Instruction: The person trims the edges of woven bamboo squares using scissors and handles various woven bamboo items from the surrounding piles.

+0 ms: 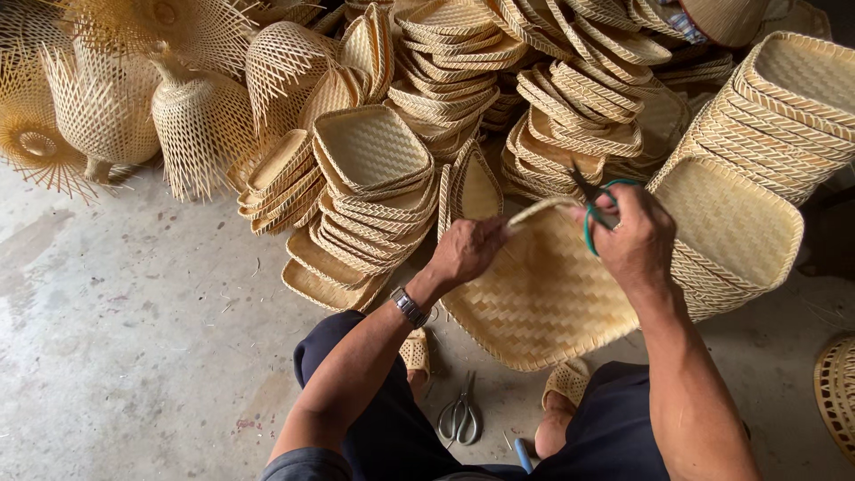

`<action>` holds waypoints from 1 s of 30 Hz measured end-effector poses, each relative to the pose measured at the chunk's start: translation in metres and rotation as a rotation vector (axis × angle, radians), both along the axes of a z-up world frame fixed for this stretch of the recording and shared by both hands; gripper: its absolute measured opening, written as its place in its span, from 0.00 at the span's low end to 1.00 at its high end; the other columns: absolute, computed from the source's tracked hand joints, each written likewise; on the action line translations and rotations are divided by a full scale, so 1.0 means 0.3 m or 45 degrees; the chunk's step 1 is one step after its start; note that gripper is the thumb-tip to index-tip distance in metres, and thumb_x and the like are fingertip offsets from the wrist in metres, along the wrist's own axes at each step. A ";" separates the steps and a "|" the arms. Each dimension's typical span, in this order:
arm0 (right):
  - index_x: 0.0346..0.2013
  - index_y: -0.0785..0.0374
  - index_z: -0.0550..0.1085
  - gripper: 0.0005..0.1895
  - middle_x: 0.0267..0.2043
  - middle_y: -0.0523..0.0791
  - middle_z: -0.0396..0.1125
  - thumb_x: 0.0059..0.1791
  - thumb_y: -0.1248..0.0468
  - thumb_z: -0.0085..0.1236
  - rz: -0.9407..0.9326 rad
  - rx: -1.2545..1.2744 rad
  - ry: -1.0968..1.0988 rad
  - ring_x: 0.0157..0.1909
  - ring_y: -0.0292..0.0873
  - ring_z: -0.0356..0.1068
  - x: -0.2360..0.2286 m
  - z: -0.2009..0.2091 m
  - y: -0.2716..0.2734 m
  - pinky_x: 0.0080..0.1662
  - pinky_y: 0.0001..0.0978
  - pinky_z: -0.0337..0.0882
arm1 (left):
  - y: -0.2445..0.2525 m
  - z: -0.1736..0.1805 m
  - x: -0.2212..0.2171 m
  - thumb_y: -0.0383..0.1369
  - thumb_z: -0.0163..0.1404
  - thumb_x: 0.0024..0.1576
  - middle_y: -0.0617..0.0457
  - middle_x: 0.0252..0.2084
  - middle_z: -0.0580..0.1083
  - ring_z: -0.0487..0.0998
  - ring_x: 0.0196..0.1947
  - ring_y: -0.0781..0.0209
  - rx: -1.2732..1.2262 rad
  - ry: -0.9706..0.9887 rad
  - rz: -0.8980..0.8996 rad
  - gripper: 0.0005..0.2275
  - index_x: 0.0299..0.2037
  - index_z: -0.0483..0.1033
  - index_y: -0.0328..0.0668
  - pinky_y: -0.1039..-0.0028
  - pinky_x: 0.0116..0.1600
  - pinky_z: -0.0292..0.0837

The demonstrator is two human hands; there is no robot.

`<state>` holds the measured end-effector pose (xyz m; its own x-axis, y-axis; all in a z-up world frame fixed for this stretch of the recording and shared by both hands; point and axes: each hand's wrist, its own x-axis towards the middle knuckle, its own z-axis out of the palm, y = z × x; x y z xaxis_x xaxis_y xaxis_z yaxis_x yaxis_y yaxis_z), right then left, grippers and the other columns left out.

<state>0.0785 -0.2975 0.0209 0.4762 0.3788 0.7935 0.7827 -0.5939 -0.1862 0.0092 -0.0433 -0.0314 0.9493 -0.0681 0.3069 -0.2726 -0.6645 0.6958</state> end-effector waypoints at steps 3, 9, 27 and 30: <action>0.38 0.65 0.72 0.19 0.29 0.46 0.69 0.48 0.58 0.74 0.001 -0.064 0.094 0.30 0.45 0.72 -0.013 0.037 -0.022 0.33 0.38 0.70 | 0.029 -0.011 0.033 0.49 0.43 0.66 0.43 0.31 0.78 0.79 0.29 0.55 -0.106 0.089 0.149 0.23 0.60 0.76 0.41 0.64 0.36 0.75; 0.30 0.62 0.74 0.18 0.18 0.44 0.67 0.51 0.50 0.64 -0.199 -0.587 0.530 0.18 0.41 0.68 -0.065 -0.005 0.062 0.23 0.37 0.66 | 0.067 0.014 0.021 0.47 0.44 0.68 0.40 0.40 0.79 0.79 0.39 0.61 -0.355 -0.111 0.110 0.23 0.59 0.75 0.32 0.68 0.44 0.76; 0.31 0.63 0.74 0.13 0.19 0.44 0.67 0.54 0.58 0.55 -0.096 -0.681 0.943 0.16 0.36 0.60 -0.046 -0.059 0.136 0.20 0.34 0.62 | 0.070 0.026 0.033 0.42 0.47 0.68 0.45 0.49 0.81 0.78 0.49 0.63 -0.733 -0.229 0.070 0.21 0.61 0.74 0.28 0.71 0.53 0.75; 0.29 0.58 0.76 0.12 0.18 0.43 0.67 0.51 0.55 0.58 0.096 -1.038 1.222 0.16 0.36 0.59 -0.078 -0.048 0.161 0.21 0.34 0.62 | 0.099 0.001 0.064 0.40 0.48 0.69 0.51 0.49 0.77 0.73 0.48 0.66 -0.970 -0.189 0.085 0.20 0.63 0.74 0.29 0.74 0.52 0.70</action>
